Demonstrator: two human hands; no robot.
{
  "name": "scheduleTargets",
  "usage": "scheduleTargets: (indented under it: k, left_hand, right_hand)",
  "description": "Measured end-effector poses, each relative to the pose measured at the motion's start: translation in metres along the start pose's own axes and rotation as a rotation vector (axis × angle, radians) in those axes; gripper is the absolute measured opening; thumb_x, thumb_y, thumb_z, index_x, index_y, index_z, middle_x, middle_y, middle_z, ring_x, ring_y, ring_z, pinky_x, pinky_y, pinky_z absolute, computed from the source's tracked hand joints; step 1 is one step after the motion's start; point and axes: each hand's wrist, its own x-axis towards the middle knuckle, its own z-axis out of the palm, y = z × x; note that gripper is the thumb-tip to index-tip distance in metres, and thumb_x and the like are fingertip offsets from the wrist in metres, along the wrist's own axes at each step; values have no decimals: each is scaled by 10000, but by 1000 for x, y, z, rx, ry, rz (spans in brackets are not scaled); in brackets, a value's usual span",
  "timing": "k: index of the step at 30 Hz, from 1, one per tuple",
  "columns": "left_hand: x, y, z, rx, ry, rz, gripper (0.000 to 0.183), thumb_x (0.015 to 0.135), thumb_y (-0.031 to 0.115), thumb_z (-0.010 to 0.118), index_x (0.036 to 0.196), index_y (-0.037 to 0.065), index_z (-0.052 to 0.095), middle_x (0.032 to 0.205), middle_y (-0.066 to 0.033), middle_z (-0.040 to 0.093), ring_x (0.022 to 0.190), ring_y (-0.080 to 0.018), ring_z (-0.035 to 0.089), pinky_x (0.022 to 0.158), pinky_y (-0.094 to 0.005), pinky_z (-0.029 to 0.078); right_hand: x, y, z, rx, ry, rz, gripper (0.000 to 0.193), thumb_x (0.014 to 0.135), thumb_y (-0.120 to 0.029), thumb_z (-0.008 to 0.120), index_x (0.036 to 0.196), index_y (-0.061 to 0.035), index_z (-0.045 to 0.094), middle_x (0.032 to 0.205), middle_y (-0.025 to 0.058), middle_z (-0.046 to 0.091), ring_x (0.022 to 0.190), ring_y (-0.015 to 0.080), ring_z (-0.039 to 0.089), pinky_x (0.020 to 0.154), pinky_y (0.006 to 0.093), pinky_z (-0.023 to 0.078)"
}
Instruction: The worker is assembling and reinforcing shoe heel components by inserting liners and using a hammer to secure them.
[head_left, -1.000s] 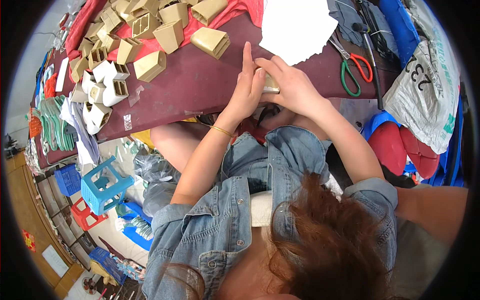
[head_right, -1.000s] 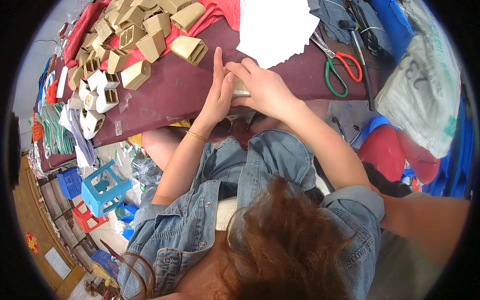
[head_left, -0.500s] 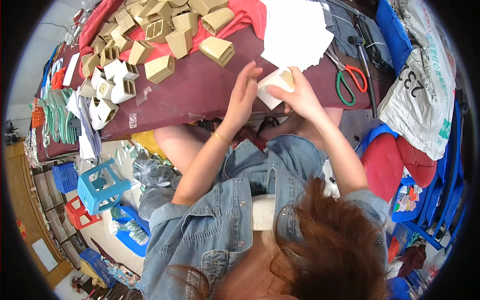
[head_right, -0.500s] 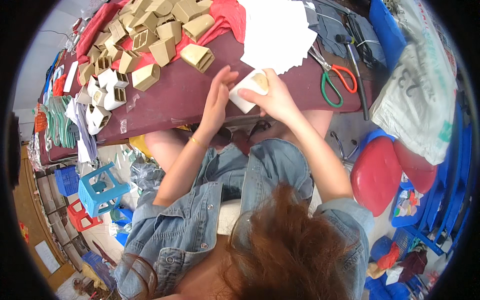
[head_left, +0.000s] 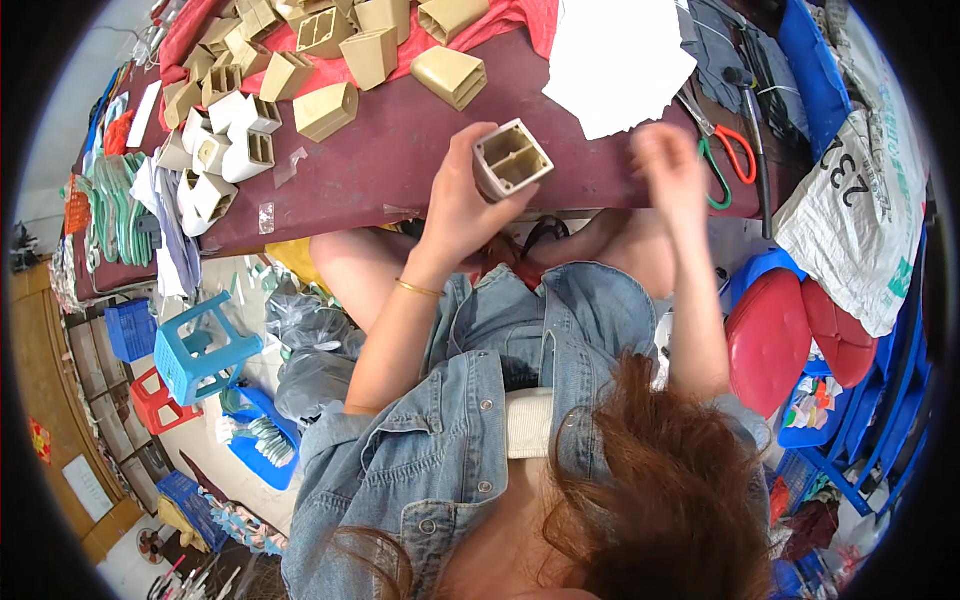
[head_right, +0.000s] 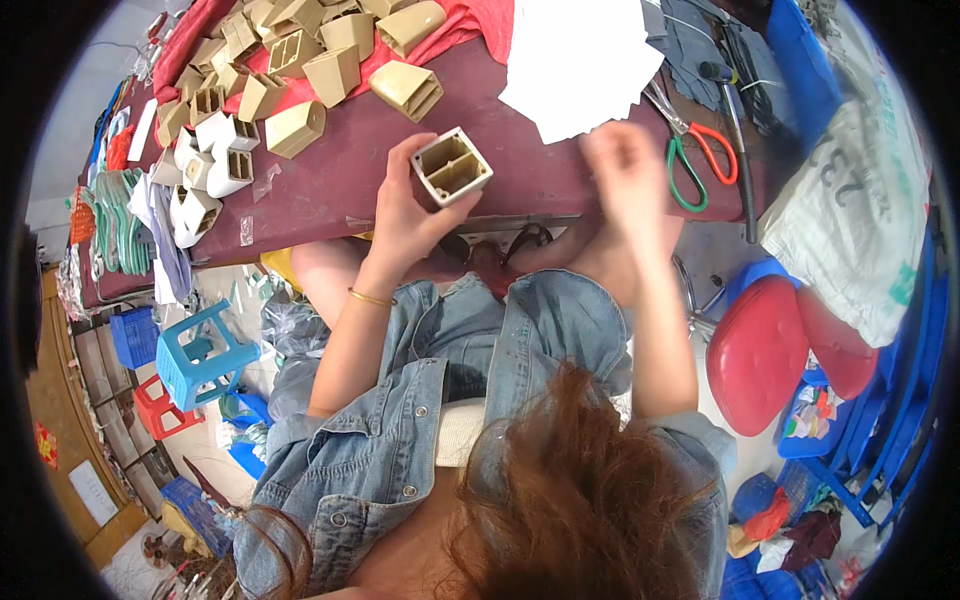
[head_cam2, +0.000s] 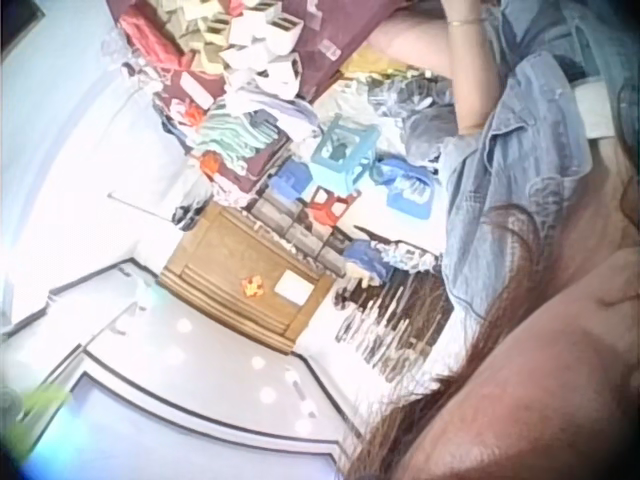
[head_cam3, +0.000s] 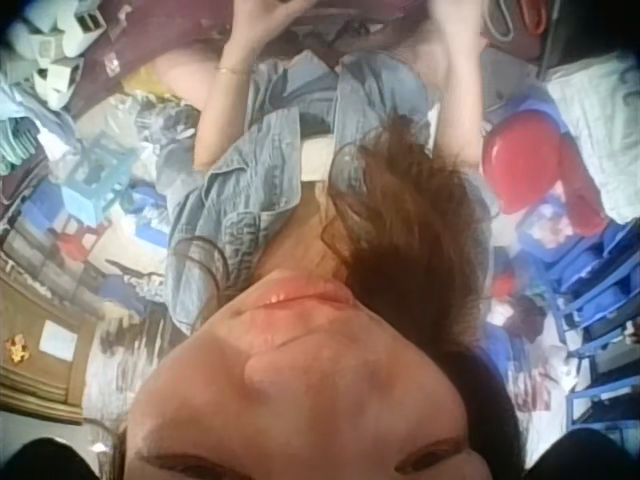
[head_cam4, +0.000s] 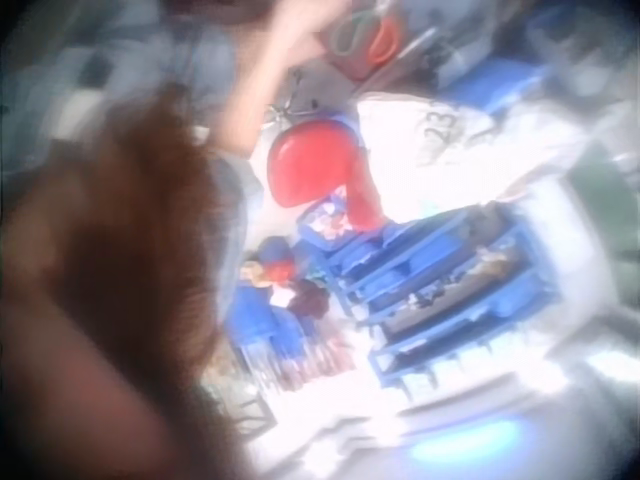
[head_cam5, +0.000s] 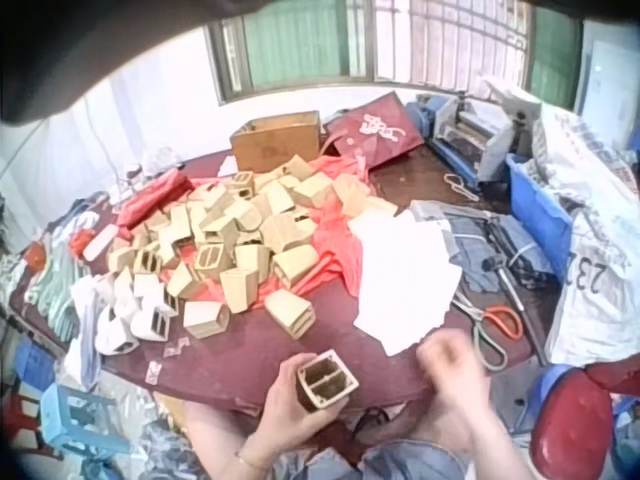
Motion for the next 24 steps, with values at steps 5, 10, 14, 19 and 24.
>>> scheduleTargets:
  k: [5, 10, 14, 19, 24]
  left_hand:
    - [9, -12, 7, 51, 38, -29, 691, 709, 126, 775, 1273, 63, 381, 1064, -138, 608, 986, -225, 618, 852, -335, 495]
    - [4, -22, 8, 94, 65, -47, 698, 707, 167, 783, 1274, 68, 388, 1072, -146, 611, 991, -251, 622, 845, -342, 490]
    - [5, -17, 7, 107, 69, -79, 643, 706, 179, 774, 1225, 42, 421, 1059, -146, 588, 990, -290, 600, 828, -363, 484]
    - [7, -15, 9, 50, 41, -101, 603, 704, 175, 763, 1192, 27, 442, 1044, -148, 553, 974, -319, 575, 812, -384, 475]
    - [0, -29, 11, 191, 88, -62, 687, 697, 173, 799, 1247, 7, 421, 1079, -158, 602, 992, -254, 618, 846, -341, 488]
  right_hand:
    - [29, 62, -80, -1167, 368, -276, 458, 860, -407, 590, 1085, -10, 555, 1106, 207, 568, 1090, 381, 503, 962, 460, 364]
    - [27, 64, -88, -1178, 321, -253, 428, 875, -377, 579, 1052, 11, 555, 1081, 224, 582, 1020, 386, 542, 900, 476, 400]
    - [34, 36, -86, -551, 454, -44, 324, 948, -289, 466, 955, 18, 568, 917, 175, 621, 787, 279, 611, 736, 371, 485]
    - [25, -21, -59, 224, 343, -230, 249, 951, -202, 421, 934, 19, 535, 1011, 153, 601, 850, 238, 596, 792, 329, 471]
    - [18, 1, -95, -746, 22, -613, 225, 778, -149, 632, 933, -10, 547, 1079, 180, 557, 994, 348, 536, 852, 418, 436]
